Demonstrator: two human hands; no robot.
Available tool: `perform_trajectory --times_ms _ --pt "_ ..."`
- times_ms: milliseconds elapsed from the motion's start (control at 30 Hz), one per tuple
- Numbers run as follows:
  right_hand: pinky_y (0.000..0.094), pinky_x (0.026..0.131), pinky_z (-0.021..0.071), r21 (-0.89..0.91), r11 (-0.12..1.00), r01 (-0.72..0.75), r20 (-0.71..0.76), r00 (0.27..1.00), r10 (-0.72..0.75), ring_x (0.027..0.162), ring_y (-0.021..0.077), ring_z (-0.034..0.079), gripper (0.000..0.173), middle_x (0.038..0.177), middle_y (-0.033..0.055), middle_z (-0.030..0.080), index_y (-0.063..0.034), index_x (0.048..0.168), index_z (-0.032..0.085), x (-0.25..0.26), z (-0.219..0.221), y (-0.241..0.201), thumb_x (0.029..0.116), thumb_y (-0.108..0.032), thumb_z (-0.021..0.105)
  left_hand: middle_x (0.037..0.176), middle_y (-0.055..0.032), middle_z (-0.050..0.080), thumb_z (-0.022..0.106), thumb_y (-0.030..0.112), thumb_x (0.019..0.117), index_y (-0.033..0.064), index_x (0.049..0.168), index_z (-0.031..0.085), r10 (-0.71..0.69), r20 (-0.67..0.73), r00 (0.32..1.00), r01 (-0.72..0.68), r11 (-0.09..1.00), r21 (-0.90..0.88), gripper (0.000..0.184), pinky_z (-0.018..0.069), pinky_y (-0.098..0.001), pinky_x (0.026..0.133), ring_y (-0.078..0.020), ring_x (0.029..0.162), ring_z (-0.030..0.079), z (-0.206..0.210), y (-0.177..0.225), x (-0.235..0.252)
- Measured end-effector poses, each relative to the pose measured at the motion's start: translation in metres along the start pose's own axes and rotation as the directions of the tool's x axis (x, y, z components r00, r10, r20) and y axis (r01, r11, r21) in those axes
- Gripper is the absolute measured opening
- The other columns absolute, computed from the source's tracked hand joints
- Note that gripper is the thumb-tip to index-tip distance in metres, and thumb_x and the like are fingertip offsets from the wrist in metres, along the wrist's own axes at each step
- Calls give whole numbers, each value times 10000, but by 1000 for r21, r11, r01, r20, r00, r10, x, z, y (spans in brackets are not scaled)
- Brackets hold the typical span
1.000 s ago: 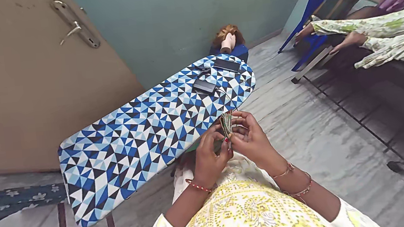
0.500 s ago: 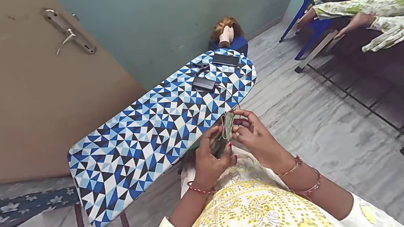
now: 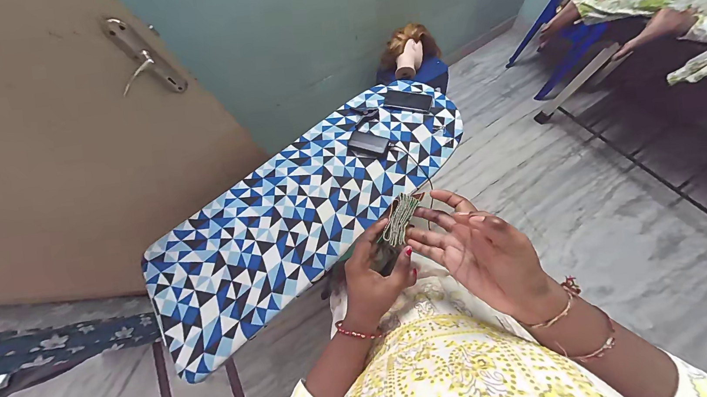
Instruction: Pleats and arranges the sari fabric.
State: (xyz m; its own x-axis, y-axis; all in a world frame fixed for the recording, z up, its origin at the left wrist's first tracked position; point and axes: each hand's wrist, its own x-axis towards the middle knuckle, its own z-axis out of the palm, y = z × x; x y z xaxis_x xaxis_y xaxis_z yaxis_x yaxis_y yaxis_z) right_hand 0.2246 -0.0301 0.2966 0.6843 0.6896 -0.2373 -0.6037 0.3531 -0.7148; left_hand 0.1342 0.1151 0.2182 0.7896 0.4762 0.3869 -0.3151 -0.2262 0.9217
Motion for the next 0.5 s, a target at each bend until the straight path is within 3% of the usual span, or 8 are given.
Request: perform_trajectory --times_ms 200,333,433,500 --pt "406 949 557 19 999 33 115 993 -35 1206 262 637 875 1386 109 554 -117 1485 228 -1 2 7 836 -476 692 1194 -110 697 774 24 787 -170 1220 554 30 -79 996 -31 999 -11 523 578 -220 913 -30 1053 678 -4 0 2" --pt "402 963 547 77 995 55 197 978 -70 1209 256 630 890 1382 109 545 -106 1497 215 0 3 16 837 -445 705 1170 -67 717 797 47 792 -152 1221 576 25 -107 994 -30 999 -45 522 581 -233 928 -35 1049 687 -11 0 1" --pt "402 1007 519 111 992 67 296 950 -97 1272 246 591 853 1415 86 530 -116 1481 221 0 1 24 863 -427 720 1145 8 733 822 81 767 -99 1228 606 -13 -118 993 -2 993 -121 540 587 -230 909 -17 1025 693 -17 2 -1" --pt "406 1068 483 54 992 110 377 918 -122 1330 229 545 786 1454 56 510 -123 1480 257 4 -4 30 903 -400 713 1102 47 745 817 27 728 -39 1227 629 -87 -130 988 62 980 -188 537 597 -238 884 -28 997 705 -23 9 -1"
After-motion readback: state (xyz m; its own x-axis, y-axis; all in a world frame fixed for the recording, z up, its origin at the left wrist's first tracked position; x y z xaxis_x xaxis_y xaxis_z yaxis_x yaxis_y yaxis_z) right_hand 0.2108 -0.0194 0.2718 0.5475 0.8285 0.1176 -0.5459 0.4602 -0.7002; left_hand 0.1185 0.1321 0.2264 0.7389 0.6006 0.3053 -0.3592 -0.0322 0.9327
